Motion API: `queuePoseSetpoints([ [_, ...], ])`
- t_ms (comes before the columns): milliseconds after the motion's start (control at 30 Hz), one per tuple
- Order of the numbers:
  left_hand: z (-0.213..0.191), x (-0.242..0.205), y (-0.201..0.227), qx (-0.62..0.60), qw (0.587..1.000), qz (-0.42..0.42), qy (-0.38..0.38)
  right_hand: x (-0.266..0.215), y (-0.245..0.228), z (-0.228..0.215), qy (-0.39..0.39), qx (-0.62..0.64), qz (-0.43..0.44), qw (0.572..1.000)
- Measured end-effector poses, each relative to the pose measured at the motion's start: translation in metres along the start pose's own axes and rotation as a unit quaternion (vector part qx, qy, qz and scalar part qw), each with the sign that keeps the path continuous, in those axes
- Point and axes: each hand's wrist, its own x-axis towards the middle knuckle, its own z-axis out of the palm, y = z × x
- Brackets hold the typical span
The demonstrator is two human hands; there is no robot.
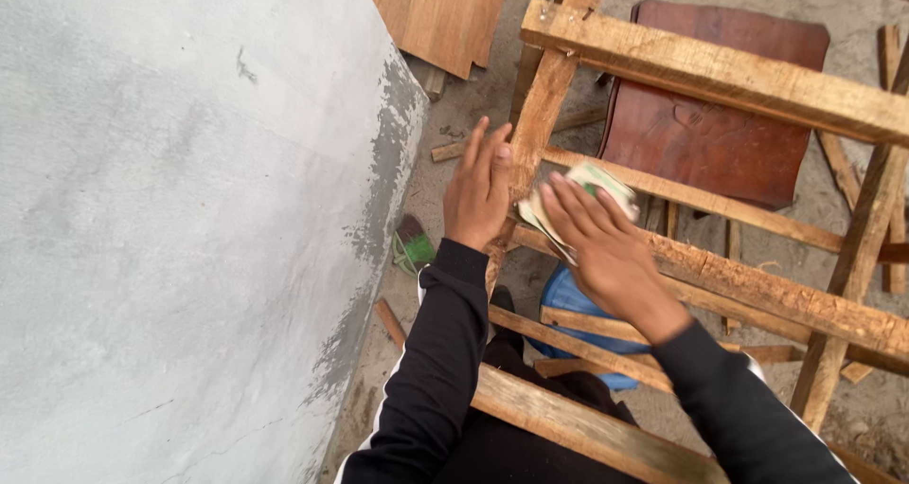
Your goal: The person sands a wooden frame using a piece of sandpaper, rubbing it along the edges and flat surfaces of the timber to smooth the wood.
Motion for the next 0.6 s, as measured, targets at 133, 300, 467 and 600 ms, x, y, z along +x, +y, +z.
queuePoseSetpoints([
  [133,0.005,-0.004,-0.002,0.087,0.994,0.045,0.047,-0.038,0.016,-0.013,-0.015,-0.012,0.074,0.997],
  [300,0.003,0.000,-0.003,0.049,0.999,0.016,0.013,0.019,-0.031,0.018,0.046,0.027,0.043,0.998],
  [467,-0.002,-0.001,-0.004,-0.057,0.998,0.003,0.004,0.017,-0.023,0.007,-0.057,-0.119,0.022,0.991],
  [600,-0.006,0.003,-0.004,-0.083,0.996,-0.005,-0.021,-0.040,0.005,-0.017,-0.063,-0.133,0.055,0.988],
])
